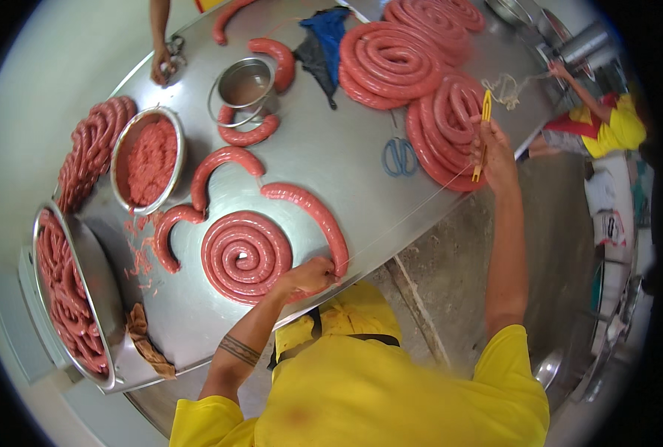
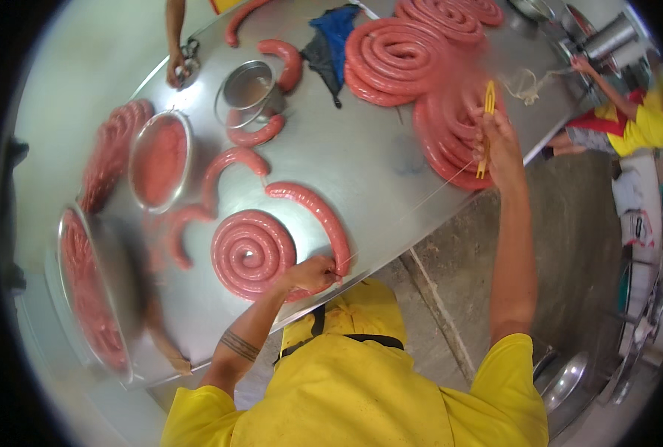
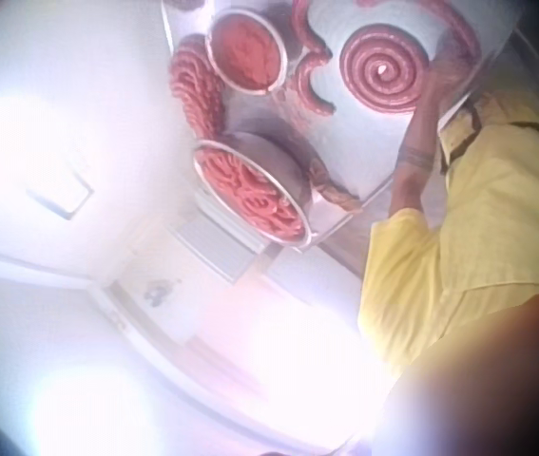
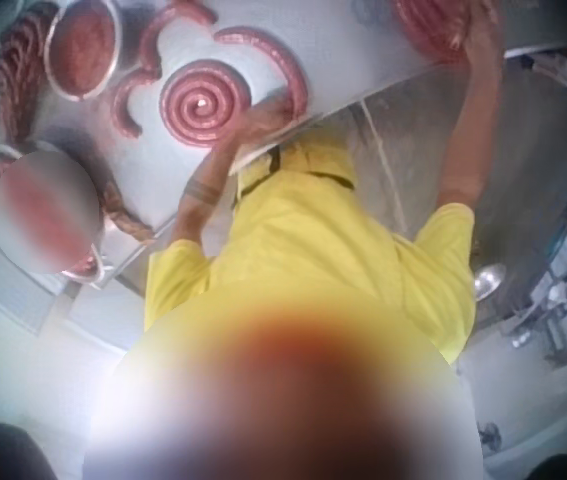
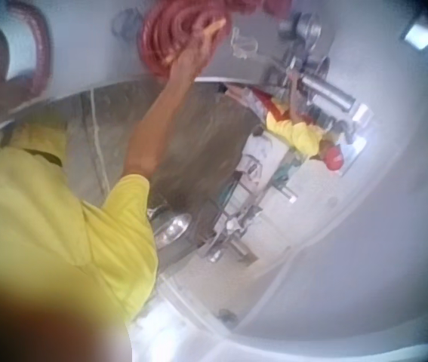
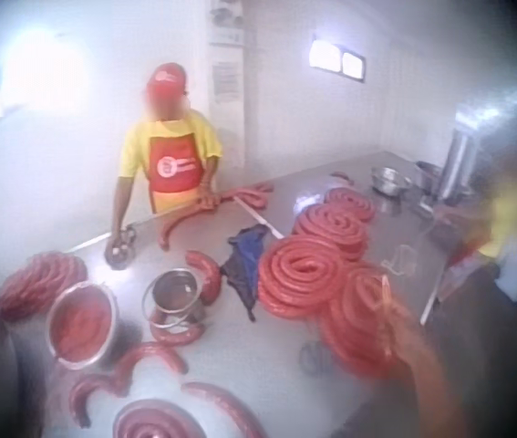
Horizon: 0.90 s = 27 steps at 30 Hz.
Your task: The person coils a long continuous sausage on a stainless steel table, using a yellow tool to prick air bubbles and scissors to cut sections. They repeatedly tie off ends and transfer finished coils into a large metal tray.
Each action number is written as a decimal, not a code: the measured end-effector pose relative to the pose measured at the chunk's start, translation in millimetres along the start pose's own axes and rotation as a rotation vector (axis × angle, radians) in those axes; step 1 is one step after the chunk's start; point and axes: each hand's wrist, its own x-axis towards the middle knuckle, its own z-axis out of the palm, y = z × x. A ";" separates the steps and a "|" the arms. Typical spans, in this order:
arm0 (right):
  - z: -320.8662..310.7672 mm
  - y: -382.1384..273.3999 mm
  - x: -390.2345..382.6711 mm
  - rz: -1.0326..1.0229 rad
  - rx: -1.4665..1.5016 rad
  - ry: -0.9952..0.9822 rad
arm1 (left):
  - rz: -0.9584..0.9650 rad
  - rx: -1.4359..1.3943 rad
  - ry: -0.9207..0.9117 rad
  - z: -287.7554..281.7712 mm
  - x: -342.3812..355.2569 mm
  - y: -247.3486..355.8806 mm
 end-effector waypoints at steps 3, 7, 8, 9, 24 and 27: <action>-45.6 -6.3 -25.8 -0.015 0.024 0.108 | 0.204 -0.871 -0.226 -4.6 4.4 4.8; -102.7 -10.3 -82.2 0.060 -0.098 0.222 | 0.095 -1.258 -0.120 0.9 17.7 2.8; -117.7 -2.8 -101.8 0.041 -0.108 0.167 | 0.223 -1.405 -0.074 7.0 21.9 1.7; -131.3 9.2 -122.6 0.159 -0.083 0.181 | 0.419 -1.513 -0.047 11.3 26.9 1.0; 131.4 128.1 -101.0 -0.346 -0.940 -0.676 | 0.361 0.850 1.220 -11.7 -8.8 100.2; 148.3 127.8 -105.2 -0.291 -0.512 -0.852 | 0.227 0.029 1.031 -15.8 -7.1 85.9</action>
